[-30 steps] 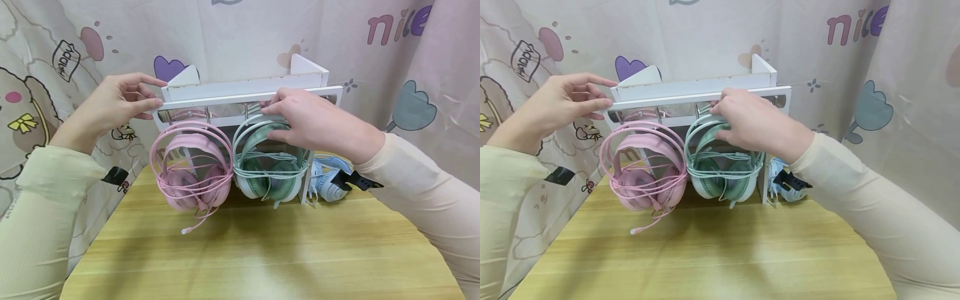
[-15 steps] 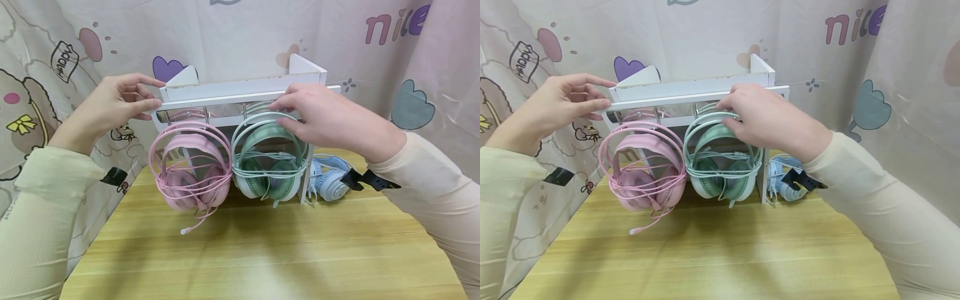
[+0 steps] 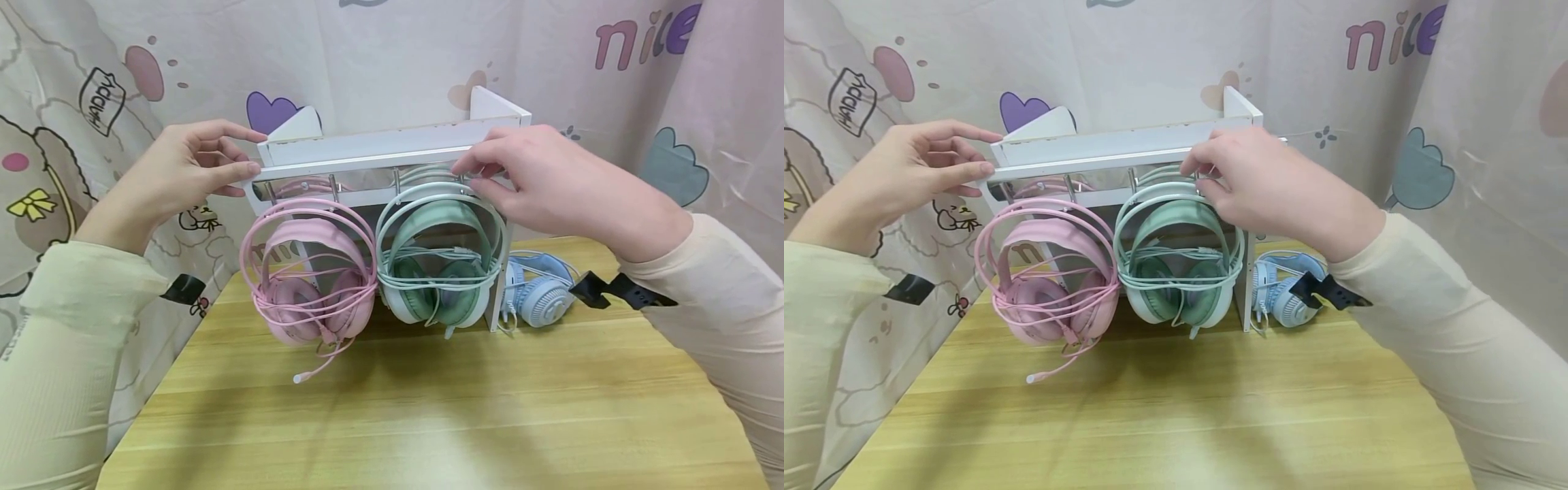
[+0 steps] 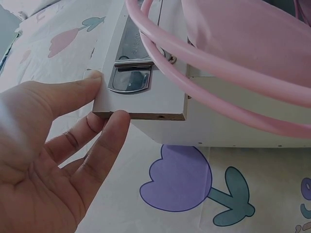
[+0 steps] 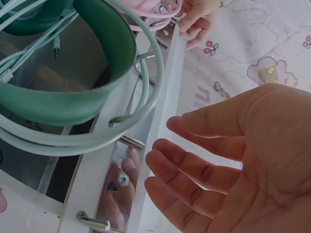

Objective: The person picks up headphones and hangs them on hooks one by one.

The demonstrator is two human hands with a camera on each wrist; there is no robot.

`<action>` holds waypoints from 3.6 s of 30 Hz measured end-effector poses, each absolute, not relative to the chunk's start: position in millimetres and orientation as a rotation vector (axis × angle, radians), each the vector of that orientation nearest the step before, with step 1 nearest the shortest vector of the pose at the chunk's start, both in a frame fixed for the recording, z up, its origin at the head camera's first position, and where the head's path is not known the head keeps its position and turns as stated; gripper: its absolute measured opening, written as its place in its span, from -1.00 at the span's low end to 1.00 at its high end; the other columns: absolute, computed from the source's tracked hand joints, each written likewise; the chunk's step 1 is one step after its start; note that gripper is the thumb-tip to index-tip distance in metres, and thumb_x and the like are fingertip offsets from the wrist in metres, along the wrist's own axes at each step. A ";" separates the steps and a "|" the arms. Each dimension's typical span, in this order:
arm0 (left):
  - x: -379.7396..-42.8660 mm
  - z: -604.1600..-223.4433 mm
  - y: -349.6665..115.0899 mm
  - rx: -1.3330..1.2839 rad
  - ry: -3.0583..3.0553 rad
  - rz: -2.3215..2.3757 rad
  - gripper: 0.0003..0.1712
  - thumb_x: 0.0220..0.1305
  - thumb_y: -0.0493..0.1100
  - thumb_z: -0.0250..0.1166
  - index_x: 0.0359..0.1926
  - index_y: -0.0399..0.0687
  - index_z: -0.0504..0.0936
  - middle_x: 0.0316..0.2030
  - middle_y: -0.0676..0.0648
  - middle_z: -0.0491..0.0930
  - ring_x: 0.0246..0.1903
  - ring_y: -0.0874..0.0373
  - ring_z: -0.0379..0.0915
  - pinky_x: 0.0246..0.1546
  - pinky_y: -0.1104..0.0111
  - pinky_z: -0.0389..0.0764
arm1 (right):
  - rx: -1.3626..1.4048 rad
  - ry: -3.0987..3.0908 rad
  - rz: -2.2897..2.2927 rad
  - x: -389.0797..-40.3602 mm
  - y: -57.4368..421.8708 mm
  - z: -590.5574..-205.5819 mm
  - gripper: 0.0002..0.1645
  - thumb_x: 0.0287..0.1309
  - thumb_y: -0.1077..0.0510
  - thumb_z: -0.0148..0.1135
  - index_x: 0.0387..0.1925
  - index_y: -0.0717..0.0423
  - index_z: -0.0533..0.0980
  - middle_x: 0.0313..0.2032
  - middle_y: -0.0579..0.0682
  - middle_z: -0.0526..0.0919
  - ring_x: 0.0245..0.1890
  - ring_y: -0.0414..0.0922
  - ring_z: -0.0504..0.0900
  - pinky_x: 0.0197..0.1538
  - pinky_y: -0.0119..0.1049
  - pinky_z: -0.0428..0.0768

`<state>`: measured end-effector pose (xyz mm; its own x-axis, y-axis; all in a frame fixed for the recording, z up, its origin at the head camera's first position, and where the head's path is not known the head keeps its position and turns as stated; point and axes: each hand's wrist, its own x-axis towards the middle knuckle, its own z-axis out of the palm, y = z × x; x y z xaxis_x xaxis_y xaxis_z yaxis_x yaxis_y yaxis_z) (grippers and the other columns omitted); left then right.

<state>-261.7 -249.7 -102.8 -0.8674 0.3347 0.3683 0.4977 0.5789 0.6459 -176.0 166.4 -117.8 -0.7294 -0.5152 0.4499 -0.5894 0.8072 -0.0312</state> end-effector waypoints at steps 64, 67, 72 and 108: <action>-263.3 -102.5 -250.0 -0.699 -2.598 -1.178 -0.49 0.30 -0.20 0.39 0.26 0.10 0.57 -0.33 0.07 0.67 -0.38 0.28 0.68 -0.33 0.45 0.81 | 0.399 -2.731 0.339 -204.6 270.8 -122.6 -0.65 0.44 -0.10 0.10 0.11 -0.12 0.59 0.04 0.08 0.70 0.00 0.14 0.68 -0.18 -0.19 0.54; -263.8 -102.3 -249.9 -0.702 -2.592 -1.182 -0.49 0.30 -0.22 0.39 0.26 0.09 0.58 -0.33 0.09 0.67 -0.38 0.29 0.68 -0.34 0.45 0.81 | 0.374 -2.749 0.335 -208.6 279.5 -125.8 -0.65 0.44 -0.11 0.10 0.10 -0.11 0.59 0.04 0.12 0.71 -0.02 0.13 0.68 -0.22 -0.23 0.51; -263.8 -102.1 -250.0 -0.700 -2.586 -1.187 -0.50 0.30 -0.24 0.38 0.26 0.08 0.58 -0.34 0.09 0.66 -0.39 0.29 0.68 -0.35 0.45 0.80 | 0.343 -2.798 0.320 -217.8 293.3 -131.6 -0.57 0.45 -0.15 0.07 0.18 -0.07 0.56 0.06 0.16 0.70 0.02 0.18 0.67 -0.21 -0.20 0.51; -265.1 -102.1 -249.5 -0.699 -2.586 -1.221 -0.48 0.30 -0.30 0.37 0.26 0.07 0.57 -0.35 0.11 0.67 -0.39 0.30 0.68 -0.34 0.43 0.81 | 0.219 -3.004 0.679 -268.0 363.9 -187.9 -0.36 0.49 -0.18 -0.01 0.38 0.12 0.32 0.30 0.42 0.42 0.23 0.39 0.42 0.14 0.36 0.46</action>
